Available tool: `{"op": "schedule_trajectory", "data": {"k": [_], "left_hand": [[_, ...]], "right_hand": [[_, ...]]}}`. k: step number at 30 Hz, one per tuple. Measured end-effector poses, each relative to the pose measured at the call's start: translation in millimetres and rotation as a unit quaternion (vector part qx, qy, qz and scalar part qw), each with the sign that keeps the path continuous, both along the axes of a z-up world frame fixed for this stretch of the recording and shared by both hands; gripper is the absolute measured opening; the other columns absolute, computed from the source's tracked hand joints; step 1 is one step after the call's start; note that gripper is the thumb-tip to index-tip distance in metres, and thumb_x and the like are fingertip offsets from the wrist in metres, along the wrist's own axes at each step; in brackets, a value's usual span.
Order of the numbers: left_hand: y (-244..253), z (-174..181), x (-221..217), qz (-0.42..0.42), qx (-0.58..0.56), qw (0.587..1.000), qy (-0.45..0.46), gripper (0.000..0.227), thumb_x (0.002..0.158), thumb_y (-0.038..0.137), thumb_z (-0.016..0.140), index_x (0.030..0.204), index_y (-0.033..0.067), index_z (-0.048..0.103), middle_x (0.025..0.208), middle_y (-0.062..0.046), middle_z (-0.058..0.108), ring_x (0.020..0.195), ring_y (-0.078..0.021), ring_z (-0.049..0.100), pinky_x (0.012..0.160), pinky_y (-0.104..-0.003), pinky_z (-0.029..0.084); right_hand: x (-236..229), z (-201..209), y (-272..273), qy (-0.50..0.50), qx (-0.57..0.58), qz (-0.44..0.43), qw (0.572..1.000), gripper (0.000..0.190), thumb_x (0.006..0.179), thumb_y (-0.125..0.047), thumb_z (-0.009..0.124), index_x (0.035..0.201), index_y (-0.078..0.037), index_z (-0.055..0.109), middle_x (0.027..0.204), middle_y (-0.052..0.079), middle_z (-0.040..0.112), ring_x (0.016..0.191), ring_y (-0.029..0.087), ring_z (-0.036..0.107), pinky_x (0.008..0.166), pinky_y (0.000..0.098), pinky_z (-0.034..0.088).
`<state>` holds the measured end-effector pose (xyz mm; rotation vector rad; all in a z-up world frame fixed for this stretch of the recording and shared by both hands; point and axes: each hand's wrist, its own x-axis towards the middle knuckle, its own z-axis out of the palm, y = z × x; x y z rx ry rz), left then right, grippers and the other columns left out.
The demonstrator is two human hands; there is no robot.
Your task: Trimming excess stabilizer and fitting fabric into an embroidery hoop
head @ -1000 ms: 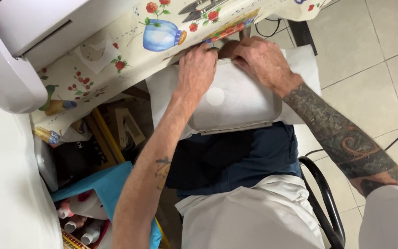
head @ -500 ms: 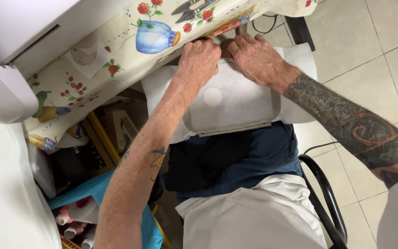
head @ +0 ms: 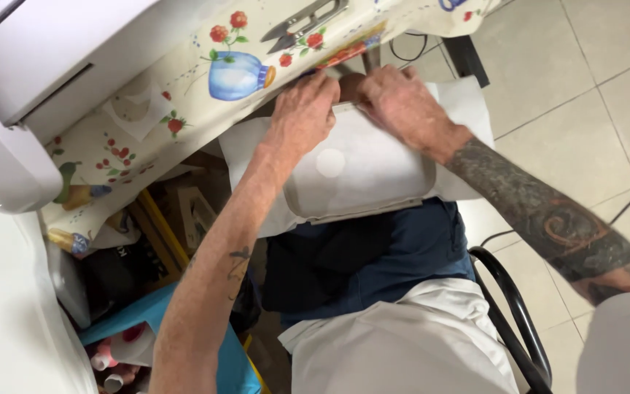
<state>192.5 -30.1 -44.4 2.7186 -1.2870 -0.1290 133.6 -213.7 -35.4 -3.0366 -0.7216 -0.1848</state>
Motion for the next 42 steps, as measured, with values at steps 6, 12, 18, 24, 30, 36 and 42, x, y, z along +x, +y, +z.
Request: {"op": "schedule_trajectory", "data": {"k": [6, 12, 18, 24, 30, 36, 42], "left_hand": [[-4, 17, -5, 0.034, -0.045, 0.992, 0.111, 0.017, 0.082, 0.018, 0.057, 0.092, 0.0071, 0.066, 0.092, -0.009, 0.056, 0.084, -0.0264, 0.057, 0.069, -0.043, 0.047], [4, 70, -33, 0.077, -0.126, 0.979, 0.140, 0.014, 0.079, 0.016, 0.063, 0.092, 0.0128, 0.066, 0.085, -0.009, 0.056, 0.082, -0.0297, 0.058, 0.072, -0.040, 0.050], [12, 98, -51, 0.102, -0.123, 0.979, 0.130, 0.016, 0.079, 0.019, 0.064, 0.094, 0.0131, 0.066, 0.085, -0.006, 0.054, 0.082, -0.0249, 0.057, 0.073, -0.037, 0.050], [14, 98, -56, 0.109, -0.127, 0.976, 0.142, 0.018, 0.079, 0.019, 0.064, 0.096, 0.0132, 0.065, 0.086, -0.005, 0.053, 0.082, -0.0233, 0.057, 0.072, -0.038, 0.051], [11, 111, -55, 0.110, -0.144, 0.967, 0.178, 0.017, 0.080, 0.017, 0.064, 0.096, 0.0107, 0.065, 0.083, -0.006, 0.054, 0.081, -0.0240, 0.058, 0.069, -0.038, 0.051], [15, 114, -55, 0.116, -0.156, 0.958, 0.213, 0.015, 0.080, 0.018, 0.064, 0.093, 0.0108, 0.064, 0.082, -0.006, 0.055, 0.080, -0.0236, 0.059, 0.067, -0.036, 0.052], [21, 123, -62, 0.087, -0.209, 0.941, 0.251, 0.009, 0.083, 0.016, 0.059, 0.086, 0.0069, 0.059, 0.077, -0.002, 0.050, 0.069, -0.0191, 0.053, 0.065, -0.032, 0.040]], "right_hand": [[-57, 56, -34, 0.029, 0.274, -0.134, 0.952, 0.012, 0.092, -0.007, 0.058, 0.101, 0.001, 0.057, 0.099, 0.017, 0.058, 0.095, 0.031, 0.054, 0.085, 0.0427, 0.043], [-123, 38, 14, 0.311, 0.341, -0.275, 0.844, 0.027, 0.069, -0.029, 0.068, 0.089, -0.018, 0.054, 0.072, 0.001, 0.062, 0.068, 0.021, 0.063, 0.066, 0.0354, 0.049], [-111, 66, 42, 0.254, 0.413, -0.313, 0.817, 0.026, 0.069, -0.019, 0.065, 0.086, -0.016, 0.046, 0.072, -0.002, 0.064, 0.055, 0.016, 0.063, 0.056, 0.0292, 0.048], [-113, 73, 44, 0.264, 0.413, -0.321, 0.810, 0.028, 0.070, -0.023, 0.069, 0.085, -0.015, 0.046, 0.070, 0.001, 0.064, 0.058, 0.017, 0.063, 0.054, 0.0295, 0.049], [-114, 74, 41, 0.245, 0.430, -0.319, 0.808, 0.024, 0.071, -0.014, 0.068, 0.085, -0.011, 0.049, 0.068, 0.004, 0.060, 0.056, 0.020, 0.061, 0.052, 0.0302, 0.048], [-126, 79, 23, 0.247, 0.477, -0.326, 0.778, 0.029, 0.069, -0.017, 0.072, 0.088, -0.009, 0.052, 0.072, 0.008, 0.058, 0.057, 0.020, 0.057, 0.054, 0.0313, 0.048], [-134, 69, -98, -0.016, 0.567, -0.293, 0.769, 0.014, 0.104, 0.006, 0.054, 0.097, -0.003, 0.046, 0.079, 0.008, 0.053, 0.054, 0.009, 0.046, 0.048, 0.0187, 0.042]]}}
